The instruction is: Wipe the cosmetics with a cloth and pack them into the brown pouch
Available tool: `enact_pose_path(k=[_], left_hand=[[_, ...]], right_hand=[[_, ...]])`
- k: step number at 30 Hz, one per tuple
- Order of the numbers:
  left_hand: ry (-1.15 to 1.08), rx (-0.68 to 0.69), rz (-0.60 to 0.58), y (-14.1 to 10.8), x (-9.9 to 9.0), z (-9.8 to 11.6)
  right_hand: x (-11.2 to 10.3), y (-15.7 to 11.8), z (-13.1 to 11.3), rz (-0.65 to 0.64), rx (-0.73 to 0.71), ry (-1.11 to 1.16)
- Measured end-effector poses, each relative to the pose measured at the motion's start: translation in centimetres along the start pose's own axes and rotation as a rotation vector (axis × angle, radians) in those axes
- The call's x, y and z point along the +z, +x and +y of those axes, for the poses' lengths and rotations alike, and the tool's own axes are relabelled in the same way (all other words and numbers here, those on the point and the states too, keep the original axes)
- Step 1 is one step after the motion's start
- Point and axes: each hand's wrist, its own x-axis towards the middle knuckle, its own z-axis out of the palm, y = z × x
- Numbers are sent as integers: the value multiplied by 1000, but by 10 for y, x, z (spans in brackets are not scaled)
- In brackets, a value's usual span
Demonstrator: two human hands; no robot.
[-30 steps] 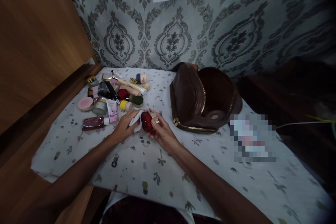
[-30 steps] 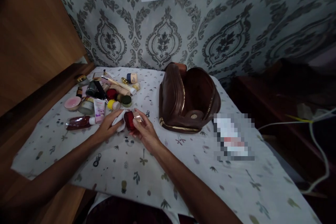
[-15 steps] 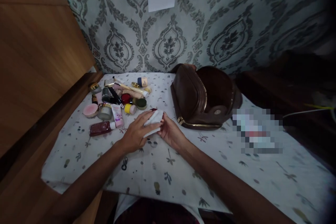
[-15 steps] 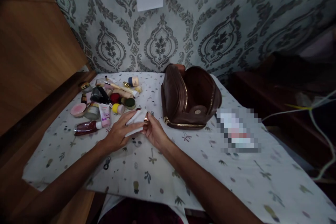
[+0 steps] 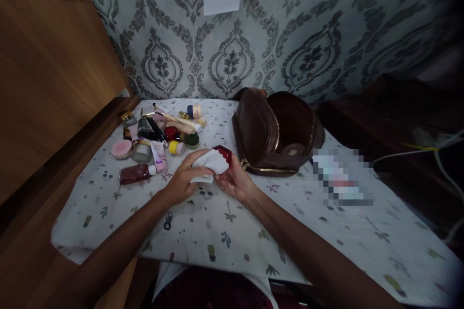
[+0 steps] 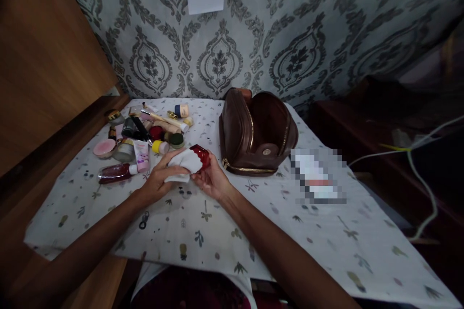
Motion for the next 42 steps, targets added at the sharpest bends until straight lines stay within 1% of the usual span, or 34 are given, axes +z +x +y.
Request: enact_pose_path(k=[2, 5, 7, 8, 10, 13, 17, 22, 26, 28, 30, 33, 37, 40, 42], left_hand=[[-7, -65, 36, 0, -3, 0], [8, -122, 87, 0, -5, -3], [14, -138, 100, 0, -4, -5], [12, -132, 101, 0, -3, -6], [4, -100, 88, -1, 0, -4], [1, -51, 50, -1, 4, -1], [59, 14, 22, 0, 5, 0], [172, 58, -12, 0, 3, -6], [204, 98, -43, -1, 6, -3], [169, 121, -30, -2, 7, -1], [113, 115, 22, -2, 8, 0], [52, 63, 82, -2, 8, -1], [32, -108, 120, -4, 7, -4], [32, -264, 187, -4, 6, -7], [29, -329, 226, -4, 5, -8]], right_hand=[[2, -3, 0, 36, 34, 17], [4, -5, 2, 191, 45, 51], [4, -5, 4, 253, 54, 23], [3, -4, 5, 246, 60, -2], [1, -1, 7, 180, 47, -34], [0, 1, 7, 100, -16, 1], [1, 1, 7, 102, -66, 12], [3, -1, 7, 5, -98, -23], [3, 0, 4, -27, -138, 11], [2, 0, 2, -21, -158, 37], [1, 0, 0, -3, -175, 44], [0, -2, 1, 12, -220, 28], [4, -6, 5, 13, -328, -62], [7, -7, 9, 58, -413, -229], [9, -7, 12, 115, -499, -404]])
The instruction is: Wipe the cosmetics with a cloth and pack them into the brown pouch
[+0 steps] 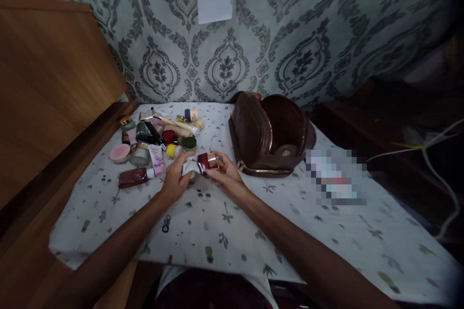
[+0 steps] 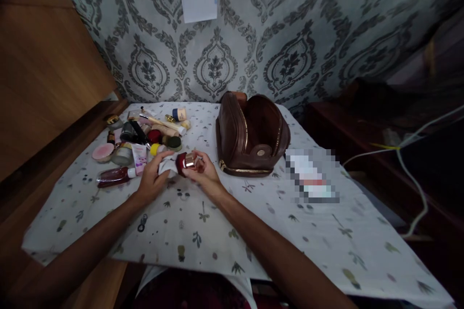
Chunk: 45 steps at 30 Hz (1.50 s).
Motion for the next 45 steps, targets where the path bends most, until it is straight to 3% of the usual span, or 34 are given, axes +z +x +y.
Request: enact_pose_path(k=[6, 10, 14, 17, 19, 23, 26, 31, 35, 38, 41, 45], left_hand=[[-67, -14, 17, 0, -2, 5], [-59, 139, -89, -1, 2, 4], [-37, 352, -206, -2, 4, 8], [-101, 387, -243, -1, 3, 17], [-157, 311, -163, -1, -1, 22], [-153, -18, 30, 0, -12, 22], [-129, -115, 40, 2, -13, 16], [-54, -55, -104, -1, -2, 6], [23, 6, -190, -1, 7, 3], [47, -3, -227, 0, 10, 1], [80, -30, -250, -1, 12, -2], [79, -30, -272, -2, 12, -2]], right_hand=[[-1, -5, 5, 82, -312, -715], [-2, -7, 7, -16, -398, -869], [-3, -3, 9, -4, -369, -889], [-4, -1, 9, 44, -295, -791], [-3, -1, 8, 60, -240, -673], [2, -6, -2, 69, -191, -465], [8, -14, -21, 85, -222, -386], [6, -23, -85, 130, -445, -401], [-22, -3, -151, 350, -661, -501], [-53, 31, -180, 565, -768, -635], [-76, 65, -186, 691, -542, -864], [-89, 89, -176, 681, -181, -1034]])
